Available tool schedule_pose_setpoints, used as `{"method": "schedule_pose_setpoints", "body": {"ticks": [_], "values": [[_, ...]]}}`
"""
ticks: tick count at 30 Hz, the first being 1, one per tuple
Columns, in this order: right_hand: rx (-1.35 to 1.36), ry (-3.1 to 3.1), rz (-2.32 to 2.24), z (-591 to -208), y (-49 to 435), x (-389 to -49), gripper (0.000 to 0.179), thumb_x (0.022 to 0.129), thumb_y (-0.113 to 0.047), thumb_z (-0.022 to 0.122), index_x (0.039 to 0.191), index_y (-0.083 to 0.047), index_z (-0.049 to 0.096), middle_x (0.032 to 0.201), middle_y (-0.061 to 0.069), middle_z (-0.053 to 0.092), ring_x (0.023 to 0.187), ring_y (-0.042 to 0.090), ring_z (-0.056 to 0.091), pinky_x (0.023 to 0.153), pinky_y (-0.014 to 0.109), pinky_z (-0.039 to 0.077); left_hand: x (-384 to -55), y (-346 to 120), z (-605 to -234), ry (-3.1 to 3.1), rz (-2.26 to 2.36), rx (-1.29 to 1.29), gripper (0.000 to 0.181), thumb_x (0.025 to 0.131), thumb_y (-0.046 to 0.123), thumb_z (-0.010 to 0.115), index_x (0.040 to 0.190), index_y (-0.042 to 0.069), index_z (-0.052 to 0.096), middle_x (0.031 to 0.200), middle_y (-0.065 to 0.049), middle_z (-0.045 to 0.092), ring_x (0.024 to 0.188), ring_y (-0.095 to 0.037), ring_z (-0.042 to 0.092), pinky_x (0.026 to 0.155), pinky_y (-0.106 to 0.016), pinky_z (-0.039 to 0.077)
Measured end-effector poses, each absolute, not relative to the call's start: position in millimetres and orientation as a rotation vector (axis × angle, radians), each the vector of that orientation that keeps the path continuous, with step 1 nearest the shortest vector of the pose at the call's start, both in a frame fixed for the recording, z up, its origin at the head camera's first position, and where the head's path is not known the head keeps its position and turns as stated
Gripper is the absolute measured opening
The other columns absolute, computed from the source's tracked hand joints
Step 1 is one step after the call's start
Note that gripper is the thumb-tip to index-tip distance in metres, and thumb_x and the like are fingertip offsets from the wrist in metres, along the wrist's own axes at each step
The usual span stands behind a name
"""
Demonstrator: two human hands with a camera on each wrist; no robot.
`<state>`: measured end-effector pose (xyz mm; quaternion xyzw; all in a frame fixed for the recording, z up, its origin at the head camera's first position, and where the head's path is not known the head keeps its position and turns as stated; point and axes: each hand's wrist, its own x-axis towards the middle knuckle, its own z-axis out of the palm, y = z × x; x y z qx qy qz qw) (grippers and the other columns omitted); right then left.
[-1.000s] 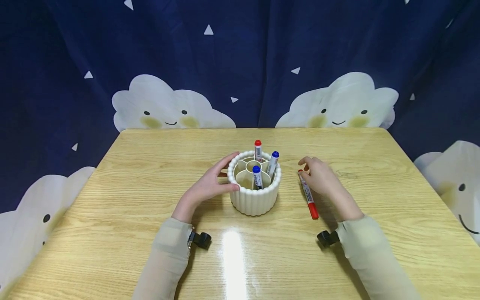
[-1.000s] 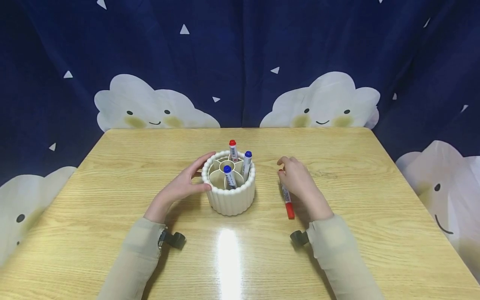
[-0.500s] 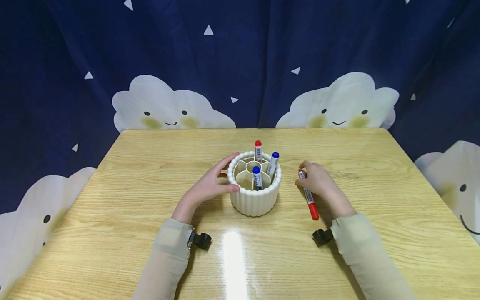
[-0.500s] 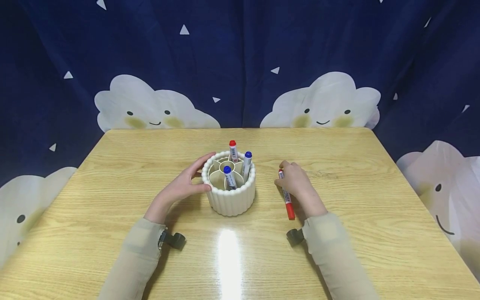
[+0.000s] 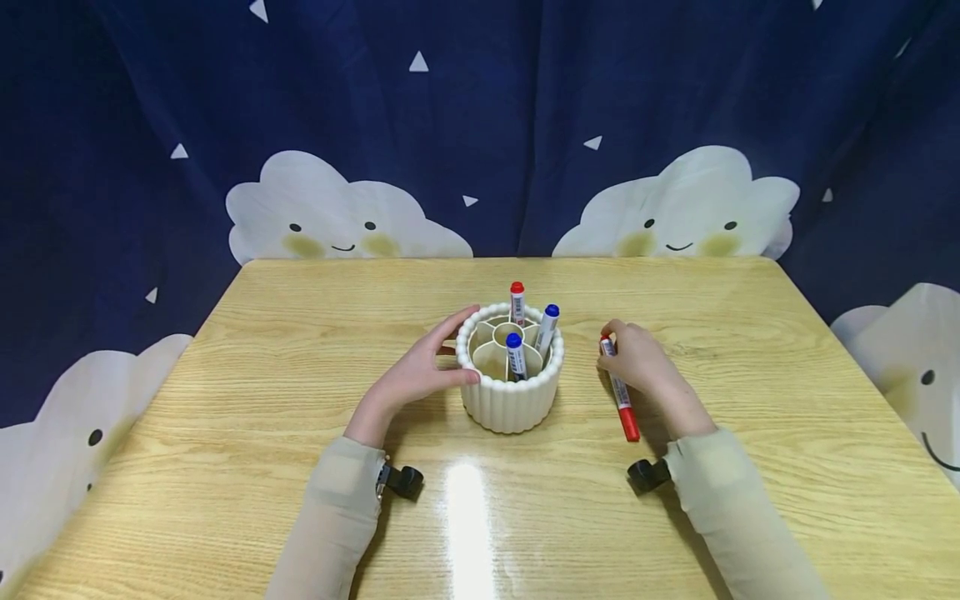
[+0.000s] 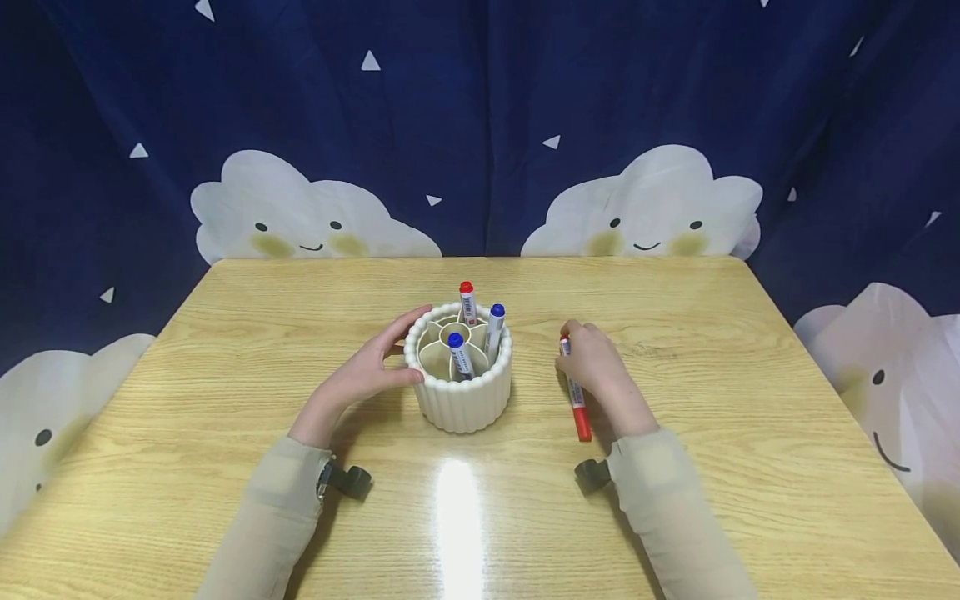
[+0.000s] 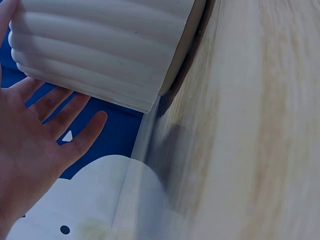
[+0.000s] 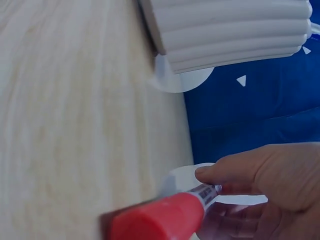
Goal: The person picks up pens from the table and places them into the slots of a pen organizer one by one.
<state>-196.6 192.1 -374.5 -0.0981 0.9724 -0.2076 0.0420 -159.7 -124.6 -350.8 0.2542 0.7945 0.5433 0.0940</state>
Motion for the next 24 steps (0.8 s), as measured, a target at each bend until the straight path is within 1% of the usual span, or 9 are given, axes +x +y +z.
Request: {"method": "schedule_pose_setpoints", "body": {"ticks": [5,12,14,18,24], "values": [[-0.336,3.010,-0.650,-362.2,190.6,-193.0,0.042,0.080,-0.011,0.060,0.117,0.007,0.048,0.084,0.017,0.055,0.068,0.023,0.051,0.054,0.030,0.043,-156.7,-124.0,-346.9,2.355,1.616,0.735,0.088,0.074,0.015,0.074,0.145,0.016,0.023,0.145,-0.006,0.031,0.122,-0.029,0.040,0.099,-0.047,0.036],[-0.340,3.091,-0.714,-342.5,183.6,-183.5,0.040,0.081,-0.011,0.057,0.117,0.005,0.047,0.094,0.020,0.053,0.078,0.028,0.052,0.059,0.035,0.047,-157.0,-122.7,-347.1,2.335,1.625,0.719,0.089,0.074,0.016,0.074,0.145,0.017,0.022,0.147,-0.006,0.029,0.122,-0.033,0.040,0.098,-0.051,0.036],[-0.351,3.130,-0.749,-337.6,180.7,-180.5,0.040,0.081,-0.011,0.057,0.117,0.004,0.047,0.096,0.020,0.052,0.079,0.029,0.053,0.060,0.036,0.048,-156.8,-122.6,-347.0,2.334,1.625,0.713,0.089,0.074,0.015,0.074,0.145,0.018,0.022,0.147,-0.006,0.029,0.121,-0.033,0.041,0.098,-0.051,0.036],[-0.442,3.235,-0.844,-325.7,173.0,-173.5,0.038,0.080,-0.010,0.059,0.114,0.002,0.048,0.095,0.019,0.050,0.074,0.027,0.055,0.059,0.037,0.050,-156.6,-123.2,-347.1,2.344,1.616,0.709,0.088,0.074,0.014,0.073,0.145,0.018,0.022,0.146,-0.006,0.030,0.121,-0.032,0.041,0.098,-0.049,0.037],[-0.608,3.337,-1.018,-302.0,160.1,-158.2,0.033,0.079,-0.007,0.061,0.109,0.001,0.049,0.093,0.015,0.051,0.069,0.025,0.057,0.058,0.034,0.049,-161.2,-124.6,-354.3,2.335,1.624,0.714,0.089,0.073,0.014,0.074,0.146,0.019,0.022,0.146,-0.006,0.029,0.121,-0.033,0.041,0.097,-0.052,0.036]]}}
